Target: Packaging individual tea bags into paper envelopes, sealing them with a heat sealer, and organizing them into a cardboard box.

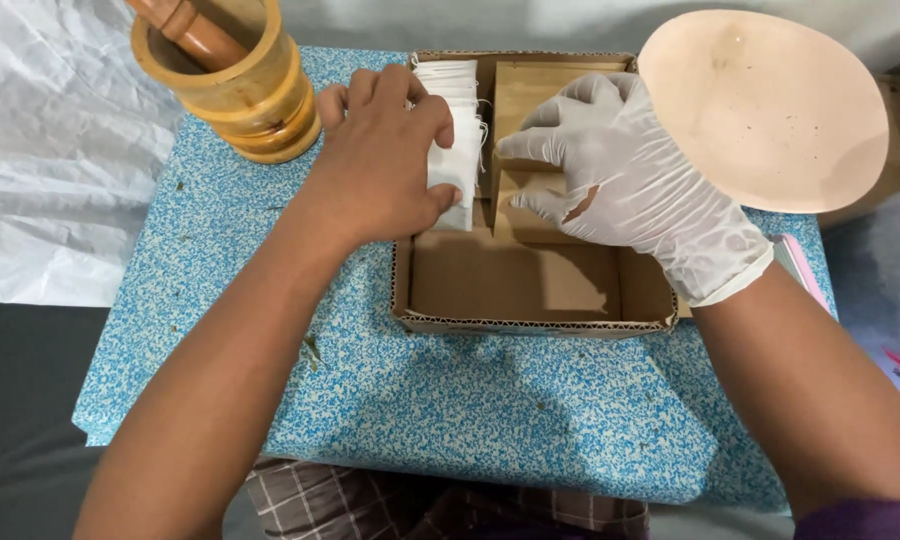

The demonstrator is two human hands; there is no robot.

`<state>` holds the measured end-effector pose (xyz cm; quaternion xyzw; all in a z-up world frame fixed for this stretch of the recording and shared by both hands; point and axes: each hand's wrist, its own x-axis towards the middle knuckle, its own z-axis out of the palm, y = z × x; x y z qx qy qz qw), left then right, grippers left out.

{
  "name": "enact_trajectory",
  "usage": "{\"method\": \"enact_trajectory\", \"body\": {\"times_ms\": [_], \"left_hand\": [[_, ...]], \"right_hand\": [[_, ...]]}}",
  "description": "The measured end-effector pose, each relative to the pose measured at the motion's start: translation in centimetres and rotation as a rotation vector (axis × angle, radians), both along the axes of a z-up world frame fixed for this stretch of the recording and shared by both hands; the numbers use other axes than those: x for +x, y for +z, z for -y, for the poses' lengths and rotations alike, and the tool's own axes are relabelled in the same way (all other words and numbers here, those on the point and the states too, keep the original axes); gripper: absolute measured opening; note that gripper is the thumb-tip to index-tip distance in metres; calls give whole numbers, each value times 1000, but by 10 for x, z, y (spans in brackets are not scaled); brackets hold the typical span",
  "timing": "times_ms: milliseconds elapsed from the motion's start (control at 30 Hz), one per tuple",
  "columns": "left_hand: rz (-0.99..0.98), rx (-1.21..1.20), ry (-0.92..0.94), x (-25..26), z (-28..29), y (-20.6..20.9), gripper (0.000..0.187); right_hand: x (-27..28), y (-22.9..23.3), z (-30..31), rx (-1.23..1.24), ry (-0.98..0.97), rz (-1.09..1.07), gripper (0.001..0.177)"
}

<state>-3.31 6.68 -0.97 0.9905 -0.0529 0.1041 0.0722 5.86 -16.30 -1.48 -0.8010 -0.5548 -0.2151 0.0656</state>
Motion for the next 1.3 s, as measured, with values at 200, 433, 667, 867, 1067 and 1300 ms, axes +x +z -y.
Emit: {"method": "enact_trajectory", "body": {"times_ms": [200, 433, 667, 867, 1067, 1300], "left_hand": [[36, 27, -8, 6, -4, -3, 41], [21, 110, 76, 20, -4, -10, 32], [73, 145, 120, 33, -5, -14, 32], [90, 134, 117, 39, -3, -17, 31], [44, 168, 115, 44, -3, -16, 28], [51, 259, 135, 54, -5, -27, 24]], "right_hand": [[12, -5, -13, -41, 1, -61, 42], [22, 3, -29, -119, 8, -251, 57], [41, 8, -35, -41, 123, -501, 35], [45, 5, -40, -49, 79, -518, 34], [57, -7, -43, -50, 117, -523, 44], [59, -6, -48, -80, 36, -568, 46]]}}
